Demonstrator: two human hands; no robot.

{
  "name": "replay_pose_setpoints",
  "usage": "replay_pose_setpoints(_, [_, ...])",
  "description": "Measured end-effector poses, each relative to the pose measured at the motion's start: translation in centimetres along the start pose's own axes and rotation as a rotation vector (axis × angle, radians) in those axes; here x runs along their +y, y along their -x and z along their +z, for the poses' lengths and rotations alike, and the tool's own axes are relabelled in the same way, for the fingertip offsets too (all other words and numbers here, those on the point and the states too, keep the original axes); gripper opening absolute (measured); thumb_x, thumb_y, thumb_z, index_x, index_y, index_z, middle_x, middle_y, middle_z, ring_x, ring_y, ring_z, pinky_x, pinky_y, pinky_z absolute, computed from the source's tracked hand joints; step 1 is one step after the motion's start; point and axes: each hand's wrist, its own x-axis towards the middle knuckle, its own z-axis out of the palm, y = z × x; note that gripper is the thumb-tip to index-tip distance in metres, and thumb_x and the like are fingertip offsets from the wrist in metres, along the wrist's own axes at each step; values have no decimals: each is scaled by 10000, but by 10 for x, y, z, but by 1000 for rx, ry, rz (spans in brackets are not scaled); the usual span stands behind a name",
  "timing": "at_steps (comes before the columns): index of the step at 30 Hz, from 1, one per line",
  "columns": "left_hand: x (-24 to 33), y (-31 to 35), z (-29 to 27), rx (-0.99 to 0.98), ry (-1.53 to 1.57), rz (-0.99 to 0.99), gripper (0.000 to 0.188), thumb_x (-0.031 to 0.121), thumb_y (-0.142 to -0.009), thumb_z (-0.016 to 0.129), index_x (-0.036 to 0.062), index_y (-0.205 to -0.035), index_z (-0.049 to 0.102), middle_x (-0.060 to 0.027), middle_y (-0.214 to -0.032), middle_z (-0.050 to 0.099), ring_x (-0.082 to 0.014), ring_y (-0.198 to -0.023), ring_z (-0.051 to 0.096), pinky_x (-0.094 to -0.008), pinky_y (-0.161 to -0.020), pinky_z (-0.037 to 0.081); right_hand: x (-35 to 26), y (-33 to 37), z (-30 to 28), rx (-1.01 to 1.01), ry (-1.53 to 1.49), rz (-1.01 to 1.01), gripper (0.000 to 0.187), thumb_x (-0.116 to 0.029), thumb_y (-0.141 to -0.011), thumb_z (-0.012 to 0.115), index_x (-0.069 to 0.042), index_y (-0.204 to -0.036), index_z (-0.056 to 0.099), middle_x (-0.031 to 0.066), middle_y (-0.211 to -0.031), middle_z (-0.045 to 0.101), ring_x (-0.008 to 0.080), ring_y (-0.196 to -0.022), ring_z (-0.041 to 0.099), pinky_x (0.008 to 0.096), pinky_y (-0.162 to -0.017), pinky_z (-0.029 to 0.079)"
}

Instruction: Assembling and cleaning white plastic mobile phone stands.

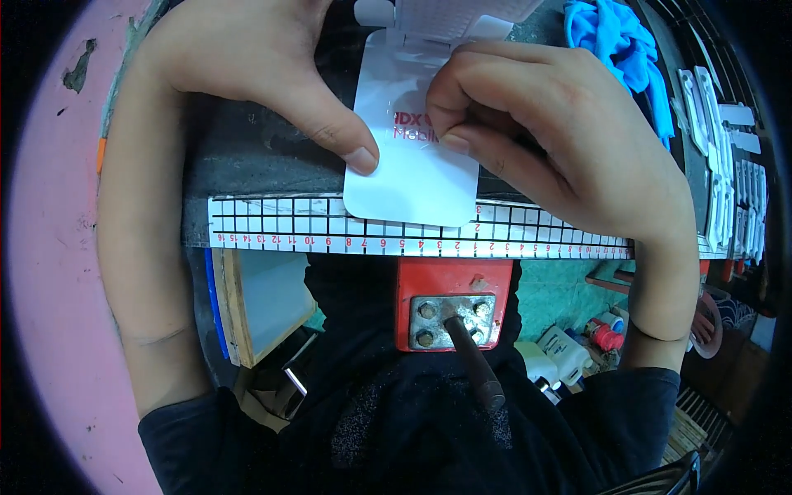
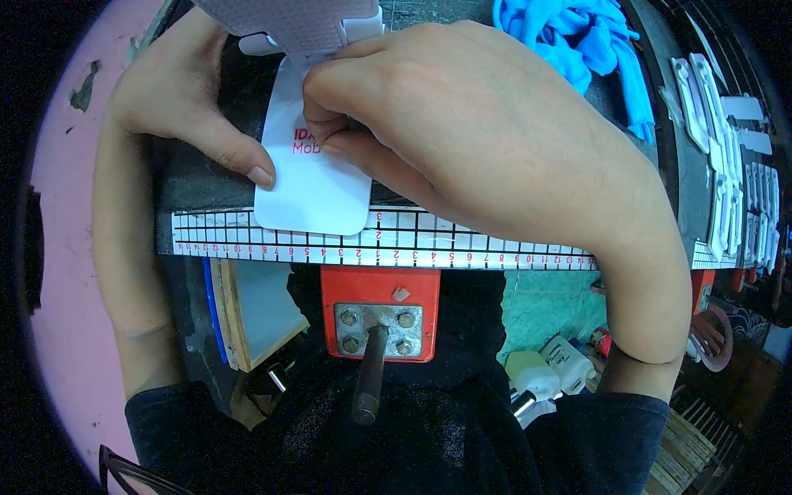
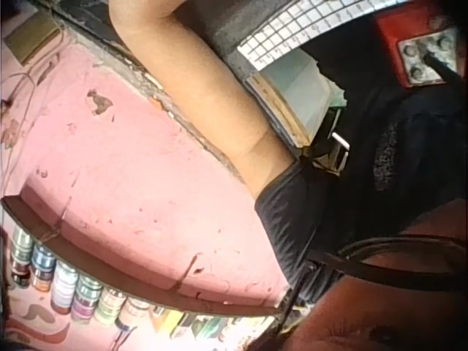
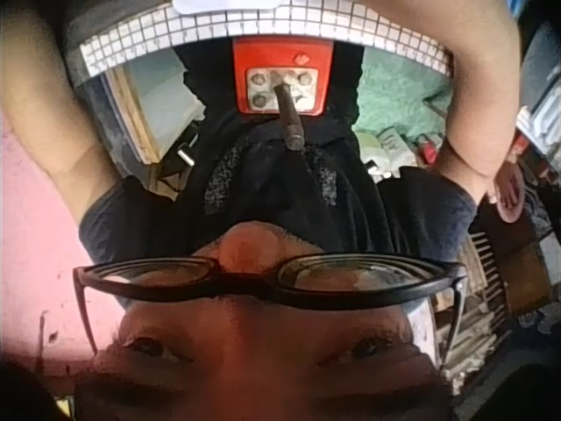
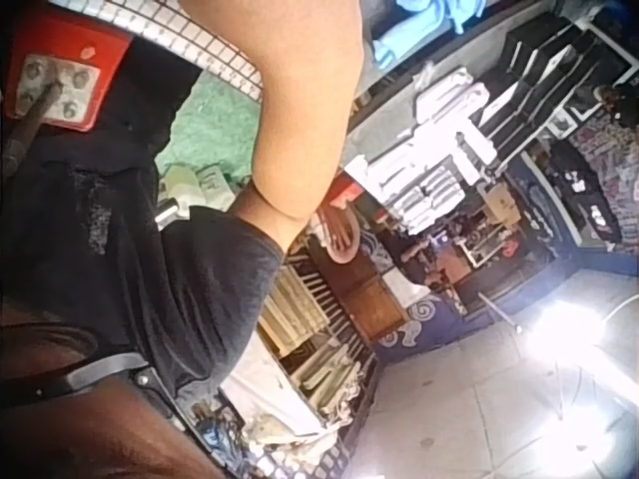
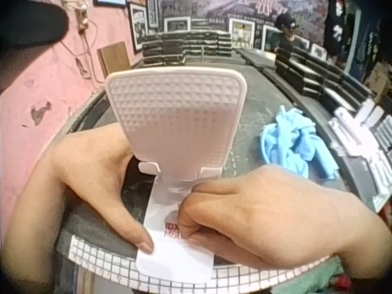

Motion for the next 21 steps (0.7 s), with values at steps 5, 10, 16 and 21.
replay_pose_setpoints(5, [3,1,-3,-14,-77,8,1011,267,-590,1079,-62,-1401,572,-188,-1339,655,-271,-1233,631,-378,-1067,531,0,-1,6,55,16,-16,109,-41,-926,727,-4,-1001,658,111,-900,647,241,-686,647,344,-615,489])
replay_pose_setpoints(10, [3,1,-1,9,-46,-67,992,273,-597,1075,-63,-1390,582,-191,-1337,656,-276,-1230,636,-380,-1060,532,-5,-1,1,60,-40,44,148,-56,-906,757,-13,-1016,669,86,-834,615,208,-638,587,330,-577,448])
replay_pose_setpoints(16, [5,-1,2,-8,-25,-20,996,272,-602,1074,-67,-1397,579,-192,-1333,662,-279,-1235,634,-377,-1066,528,-8,-3,-2,16,-19,38,238,-79,-858,816,-40,-1063,701,29,-754,537,161,-585,442,325,-532,348])
replay_pose_setpoints(21, [4,-2,2,13,-31,10,1006,272,-600,1074,-68,-1405,575,-190,-1337,659,-278,-1239,629,-376,-1072,523,-7,-1,-3,2,-1,52,251,-75,-845,819,-52,-1071,712,22,-732,533,154,-584,454,318,-531,351])
